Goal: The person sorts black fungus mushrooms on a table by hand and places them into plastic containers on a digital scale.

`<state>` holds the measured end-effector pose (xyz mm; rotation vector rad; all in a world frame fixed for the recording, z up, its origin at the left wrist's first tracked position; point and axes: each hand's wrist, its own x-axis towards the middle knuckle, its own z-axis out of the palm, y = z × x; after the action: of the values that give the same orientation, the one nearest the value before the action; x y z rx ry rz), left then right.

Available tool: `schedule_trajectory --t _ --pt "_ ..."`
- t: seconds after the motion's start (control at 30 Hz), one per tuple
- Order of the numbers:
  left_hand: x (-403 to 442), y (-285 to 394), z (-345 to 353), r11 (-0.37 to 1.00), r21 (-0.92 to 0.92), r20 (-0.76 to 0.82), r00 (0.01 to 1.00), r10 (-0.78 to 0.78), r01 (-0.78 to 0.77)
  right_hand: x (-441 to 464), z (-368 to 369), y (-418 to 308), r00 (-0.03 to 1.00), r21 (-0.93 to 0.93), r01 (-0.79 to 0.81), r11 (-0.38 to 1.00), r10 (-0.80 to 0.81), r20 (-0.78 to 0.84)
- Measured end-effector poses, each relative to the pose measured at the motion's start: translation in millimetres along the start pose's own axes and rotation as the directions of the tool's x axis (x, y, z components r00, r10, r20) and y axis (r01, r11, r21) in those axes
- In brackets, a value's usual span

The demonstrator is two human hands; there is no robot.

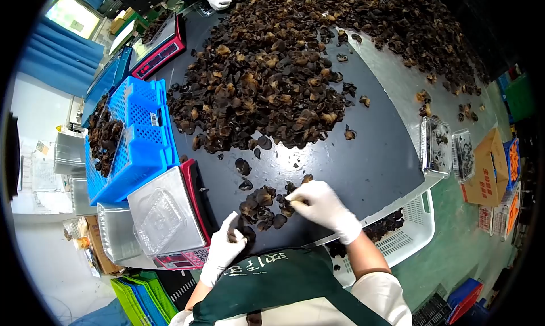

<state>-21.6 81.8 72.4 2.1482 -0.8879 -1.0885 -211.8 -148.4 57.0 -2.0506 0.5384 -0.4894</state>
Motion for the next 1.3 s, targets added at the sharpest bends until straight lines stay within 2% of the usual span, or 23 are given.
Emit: schedule_trajectory --t 0.07,0.13,0.2,0.23,0.33,0.37,0.47,0.53,0.6,0.63,0.67,0.73,0.8,0.87,0.9,0.93,1.03,1.13,1.17,1.27,1.3 --pt "10 2 1 0.999 -0.020 -0.100 0.995 0.029 -0.031 17 25 -11 0.996 -0.043 0.088 0.995 -0.088 -0.008" --pt "19 8 1 0.995 -0.087 -0.129 0.991 0.029 -0.040 25 53 -11 0.957 -0.132 0.265 0.955 -0.278 -0.089" --pt "29 -2 8 0.994 -0.092 -0.130 0.991 0.039 -0.051 34 74 -9 0.963 -0.287 0.268 0.920 -0.251 0.095" --pt "32 -4 10 0.993 -0.102 -0.131 0.990 0.045 -0.058 37 84 -7 0.963 -0.378 0.270 0.886 -0.240 0.125" --pt "35 -5 12 0.981 -0.190 -0.109 0.994 0.005 -0.026 40 99 -1 0.969 -0.487 0.246 0.838 -0.216 0.118" --pt "36 -8 11 0.989 -0.117 -0.146 0.987 0.072 -0.089 40 99 1 0.967 -0.513 0.253 0.821 -0.237 0.096" --pt "49 0 1 0.984 -0.002 -0.249 0.953 0.173 -0.179 39 94 2 0.970 -0.490 0.242 0.837 -0.224 0.097" --pt "64 8 -3 0.982 -0.020 -0.285 0.942 0.176 -0.190 36 91 2 0.971 -0.533 0.233 0.813 -0.220 0.089" --pt "83 17 -7 0.951 0.173 -0.288 0.911 0.296 -0.255 35 82 -2 0.971 -0.323 0.195 0.926 -0.228 -0.067" --pt "92 21 -7 0.941 0.173 -0.284 0.900 0.330 -0.291 34 75 -3 0.983 -0.254 0.162 0.954 -0.179 -0.045" --pt "106 14 -5 0.906 0.263 -0.266 0.878 0.398 -0.331 32 72 -1 0.982 -0.259 0.163 0.952 -0.183 -0.052" --pt "124 21 5 0.866 0.368 -0.315 0.831 0.458 -0.338 28 65 1 0.987 -0.052 0.148 0.988 -0.151 -0.057" --pt "141 18 11 0.843 0.402 -0.299 0.819 0.490 -0.358 22 51 1 0.982 -0.042 0.165 0.985 -0.168 -0.086" --pt "154 12 16 0.778 0.532 -0.238 0.824 0.515 -0.333 20 31 5 0.979 0.070 0.091 0.993 -0.077 -0.187" --pt "155 16 16 0.823 0.493 -0.249 0.861 0.444 -0.282 17 18 3 0.974 0.047 0.010 0.999 0.001 -0.225" --pt "156 14 16 0.840 0.429 -0.291 0.830 0.477 -0.332 16 7 6 0.967 0.100 -0.111 0.989 0.131 -0.218" --pt "144 18 14 0.836 0.370 -0.365 0.765 0.531 -0.404 1 -3 31 0.922 -0.168 -0.098 0.981 0.025 -0.387" --pt "119 22 9 0.826 0.395 -0.316 0.784 0.534 -0.402 -7 2 34 0.930 -0.186 -0.059 0.981 -0.013 -0.367" --pt "110 23 7 0.813 0.404 -0.273 0.793 0.545 -0.419 -8 4 34 0.962 -0.164 -0.077 0.983 0.030 -0.272" --pt "90 12 5 0.791 0.411 -0.155 0.820 0.550 -0.453 -1 22 31 0.916 -0.312 0.065 0.948 -0.181 -0.359" --pt "84 7 8 0.790 0.417 -0.148 0.824 0.546 -0.449 -1 27 24 0.925 -0.364 0.002 0.932 -0.141 -0.354"
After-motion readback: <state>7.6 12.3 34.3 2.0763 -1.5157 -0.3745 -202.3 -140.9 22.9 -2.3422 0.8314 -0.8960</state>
